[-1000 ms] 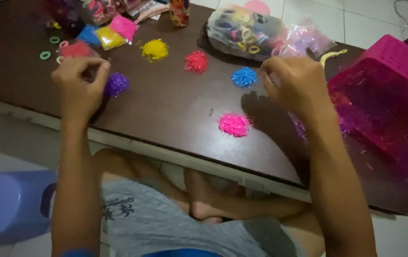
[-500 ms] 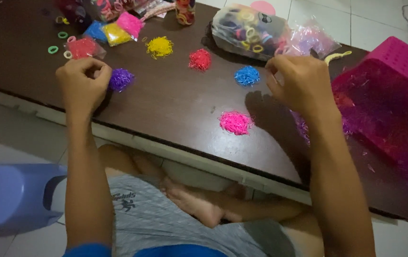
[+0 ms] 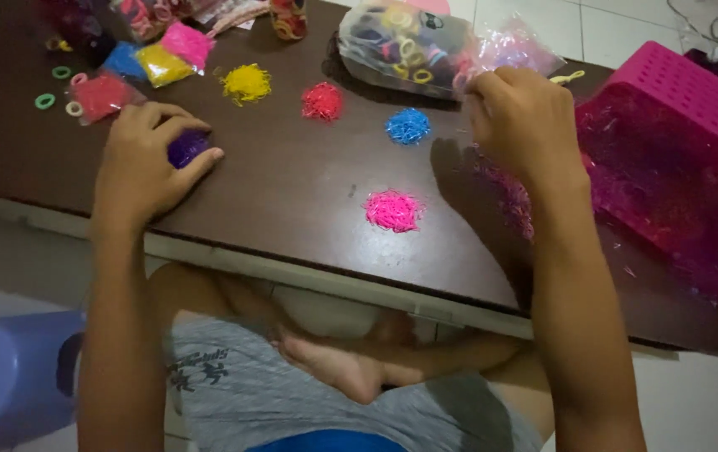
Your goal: Sorting small colorful rubber bands into distinct piles by color on a desk.
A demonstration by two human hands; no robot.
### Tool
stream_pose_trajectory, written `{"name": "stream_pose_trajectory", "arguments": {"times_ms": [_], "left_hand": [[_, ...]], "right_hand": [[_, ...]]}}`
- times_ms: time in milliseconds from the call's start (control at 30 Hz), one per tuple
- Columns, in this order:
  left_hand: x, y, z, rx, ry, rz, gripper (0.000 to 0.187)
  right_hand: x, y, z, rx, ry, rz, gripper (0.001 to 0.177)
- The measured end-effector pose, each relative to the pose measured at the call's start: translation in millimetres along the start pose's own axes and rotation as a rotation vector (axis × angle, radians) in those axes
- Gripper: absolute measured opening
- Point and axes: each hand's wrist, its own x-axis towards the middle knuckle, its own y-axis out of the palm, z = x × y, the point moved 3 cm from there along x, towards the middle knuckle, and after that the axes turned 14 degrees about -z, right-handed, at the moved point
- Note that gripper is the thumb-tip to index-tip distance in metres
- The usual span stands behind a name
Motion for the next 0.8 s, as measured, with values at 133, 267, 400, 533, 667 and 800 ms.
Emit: {"name": "stream_pose_trajectory", "arguments": {"times_ms": [133, 267, 400, 533, 667, 800], "left_hand": [[0, -4, -4, -0.046, -0.034, -0.012, 0.021], [-3, -3, -2, -0.002, -0.066, -0.006, 0.02], [2, -8, -7, -0.035, -0.022, -0.041, 0.034], [4, 0, -3, 0.029, 0.06, -0.076, 0.042], [39, 8, -34, 0.04, 0.274, -0.193, 0.043], [103, 22, -118, -0.264, 0.644, -0.195, 0.034]], "right_hand": [[-7, 4, -14, -0.025, 0.186, 0.31, 0.022], [-4, 2, -14, -0.015, 0.355, 0.526, 0.023], [-4, -6, -25, -0.002, 0.437, 0.491, 0.025], [2, -14, -23, -0.031, 0.606, 0.693, 0.029], [5, -10, -15, -0.019, 0.658, 0.819, 0.029], [-11, 7, -22, 0.025, 0.429, 0.67, 0.025]]}}
